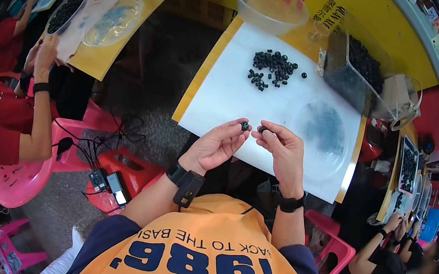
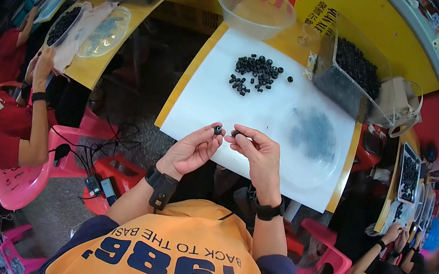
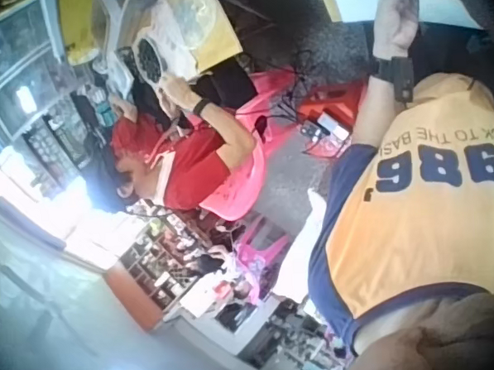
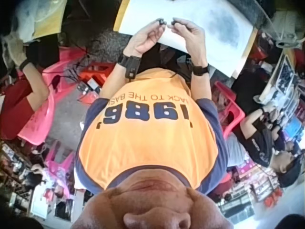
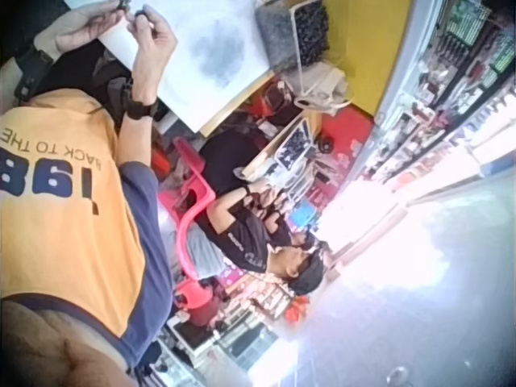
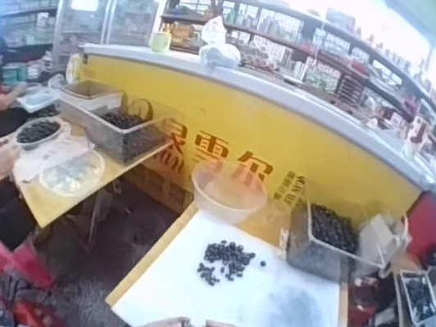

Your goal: The worker is assembling small black plastic components and placing them on a work surface.

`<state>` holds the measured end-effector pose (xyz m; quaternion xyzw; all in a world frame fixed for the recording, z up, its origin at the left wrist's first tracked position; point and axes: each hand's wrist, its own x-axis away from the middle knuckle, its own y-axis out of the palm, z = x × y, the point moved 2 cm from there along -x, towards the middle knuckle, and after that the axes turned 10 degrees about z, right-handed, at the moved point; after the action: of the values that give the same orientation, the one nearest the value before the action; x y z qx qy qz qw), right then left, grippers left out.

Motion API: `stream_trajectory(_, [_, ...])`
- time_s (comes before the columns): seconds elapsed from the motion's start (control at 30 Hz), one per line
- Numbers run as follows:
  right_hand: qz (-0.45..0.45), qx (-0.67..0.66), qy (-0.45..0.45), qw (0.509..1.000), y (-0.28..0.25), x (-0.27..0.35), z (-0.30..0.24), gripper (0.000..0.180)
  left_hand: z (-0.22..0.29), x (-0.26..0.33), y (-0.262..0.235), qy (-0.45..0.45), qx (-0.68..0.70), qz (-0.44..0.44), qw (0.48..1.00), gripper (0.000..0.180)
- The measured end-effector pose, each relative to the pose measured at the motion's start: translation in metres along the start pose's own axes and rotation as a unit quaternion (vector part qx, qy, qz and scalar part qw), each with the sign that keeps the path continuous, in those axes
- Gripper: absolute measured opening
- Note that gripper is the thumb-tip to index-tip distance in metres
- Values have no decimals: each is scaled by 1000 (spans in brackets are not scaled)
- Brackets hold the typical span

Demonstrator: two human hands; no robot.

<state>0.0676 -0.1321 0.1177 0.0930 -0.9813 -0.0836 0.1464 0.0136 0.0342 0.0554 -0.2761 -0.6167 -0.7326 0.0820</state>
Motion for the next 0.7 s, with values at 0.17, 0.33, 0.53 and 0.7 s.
stream_trajectory(0.17, [5, 56, -59, 997, -9, 9, -1, 21, -10, 0, 4, -22, -27, -19, 999, 28])
stream_trajectory(0.33, [39, 76, -94, 992, -9, 14, -7, 19, -13, -2, 4, -11, -64, 2, 998, 27])
stream_trajectory(0.53, [46, 112, -101, 987, -5, 18, -7, 17, -14, -1, 5, 21, -111, 13, 994, 26])
stream_trajectory(0.7, [60, 180, -144, 971, -1, 21, -9, 17, -14, -1, 7, 34, -130, 15, 991, 25])
